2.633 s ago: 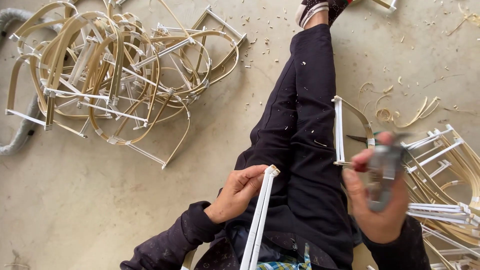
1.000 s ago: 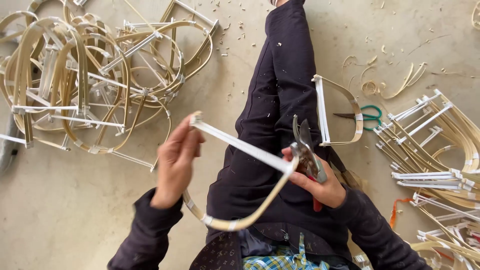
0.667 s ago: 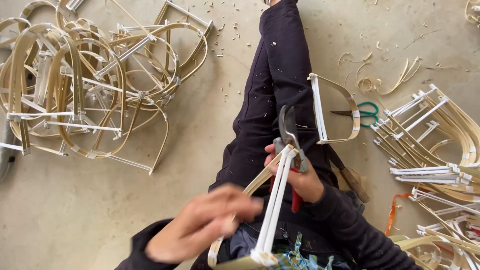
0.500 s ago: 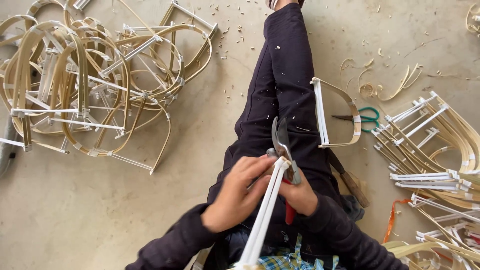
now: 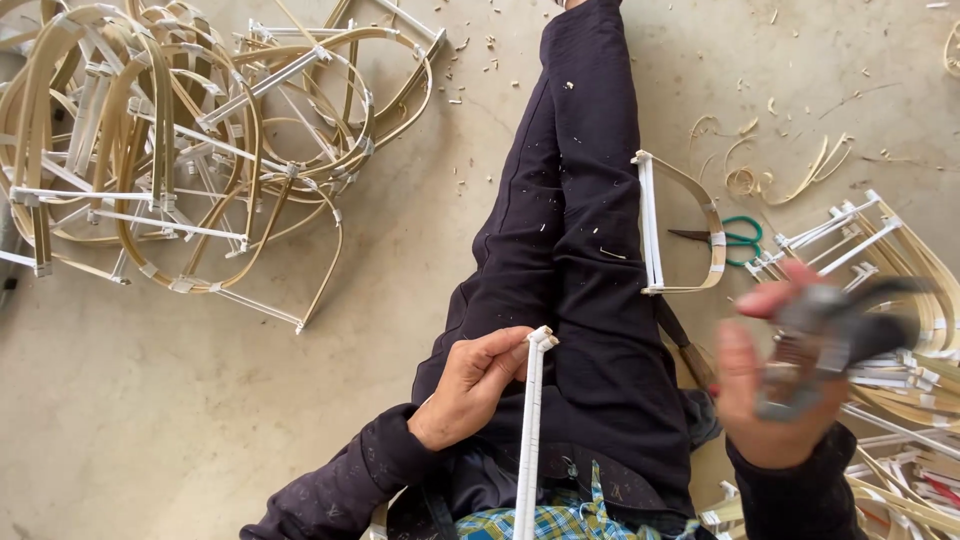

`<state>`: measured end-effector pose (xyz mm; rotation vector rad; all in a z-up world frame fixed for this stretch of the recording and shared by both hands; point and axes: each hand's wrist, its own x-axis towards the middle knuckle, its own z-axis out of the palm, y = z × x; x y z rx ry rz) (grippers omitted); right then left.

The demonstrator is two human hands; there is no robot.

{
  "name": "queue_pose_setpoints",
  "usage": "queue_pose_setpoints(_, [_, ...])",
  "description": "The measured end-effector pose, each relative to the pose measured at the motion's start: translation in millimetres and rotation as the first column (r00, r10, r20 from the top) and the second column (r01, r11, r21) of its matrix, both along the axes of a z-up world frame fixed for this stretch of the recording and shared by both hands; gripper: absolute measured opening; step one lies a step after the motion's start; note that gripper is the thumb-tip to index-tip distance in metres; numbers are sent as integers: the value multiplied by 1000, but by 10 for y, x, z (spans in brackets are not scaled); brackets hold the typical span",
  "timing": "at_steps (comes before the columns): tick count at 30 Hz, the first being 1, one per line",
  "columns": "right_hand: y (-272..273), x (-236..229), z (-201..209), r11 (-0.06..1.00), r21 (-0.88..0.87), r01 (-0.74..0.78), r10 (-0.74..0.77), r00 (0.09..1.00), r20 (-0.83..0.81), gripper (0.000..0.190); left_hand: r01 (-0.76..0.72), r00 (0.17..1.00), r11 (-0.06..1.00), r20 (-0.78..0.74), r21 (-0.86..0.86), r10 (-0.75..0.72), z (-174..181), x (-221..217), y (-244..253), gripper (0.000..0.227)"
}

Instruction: Cutting and assembling bent wooden strips into U-shaped basket frames using shears.

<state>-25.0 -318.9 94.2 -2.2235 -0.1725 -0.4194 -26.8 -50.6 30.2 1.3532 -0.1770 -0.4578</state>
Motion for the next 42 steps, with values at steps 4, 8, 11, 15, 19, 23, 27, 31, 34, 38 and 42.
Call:
queue_pose_setpoints(4, [-52, -100, -579, 922, -387, -23, 120, 966, 228, 45, -28, 995, 1000, 92, 13, 26, 110, -59, -59, 23])
queue_pose_setpoints(8, [192, -40, -400, 887, -268, -377, 324, 920, -221, 68, -52, 994, 996, 96, 68, 45, -38, -27, -68, 22])
queue_pose_setpoints(11, [151, -86, -338, 844, -467, -263, 228, 965, -132, 59, -87, 996, 988, 31, 125, 84, 2, -93, -9, 22])
queue_pose_setpoints(15, [155, 29, -439, 973, -233, 7, -39, 990, -132, 55, -79, 995, 986, 66, 150, 70, 52, 51, -76, 22])
queue_pose_setpoints(19, [175, 53, -343, 825, -433, -362, 339, 931, -133, 65, -49, 999, 997, 15, 65, 48, -108, 16, -98, 23])
queue_pose_setpoints(23, [178, -48, -255, 977, -103, -188, 133, 908, -398, 66, -42, 988, 999, -146, 24, 45, 24, -37, 4, 24])
queue_pose_setpoints(27, [225, -205, -329, 933, 36, -359, 330, 808, -489, 69, 50, 983, 999, -174, -21, -52, -53, -19, 2, 30])
queue_pose_setpoints(31, [308, -311, -410, 903, -27, -429, 358, 785, -505, 78, 91, 969, 990, -219, -111, -114, -233, -166, 12, 33])
queue_pose_setpoints(34, [301, -360, -497, 901, -31, -432, 363, 792, -491, 79, 129, 963, 980, -217, -150, -160, -364, -208, 23, 36])
queue_pose_setpoints(38, [303, -298, -573, 892, 9, -451, 400, 782, -478, 81, 132, 955, 971, -238, -198, -178, -480, -301, 10, 38])
queue_pose_setpoints(42, [268, -255, -727, 890, -40, -455, 413, 839, -354, 65, 105, 931, 967, -320, -231, -178, -505, -306, -31, 36])
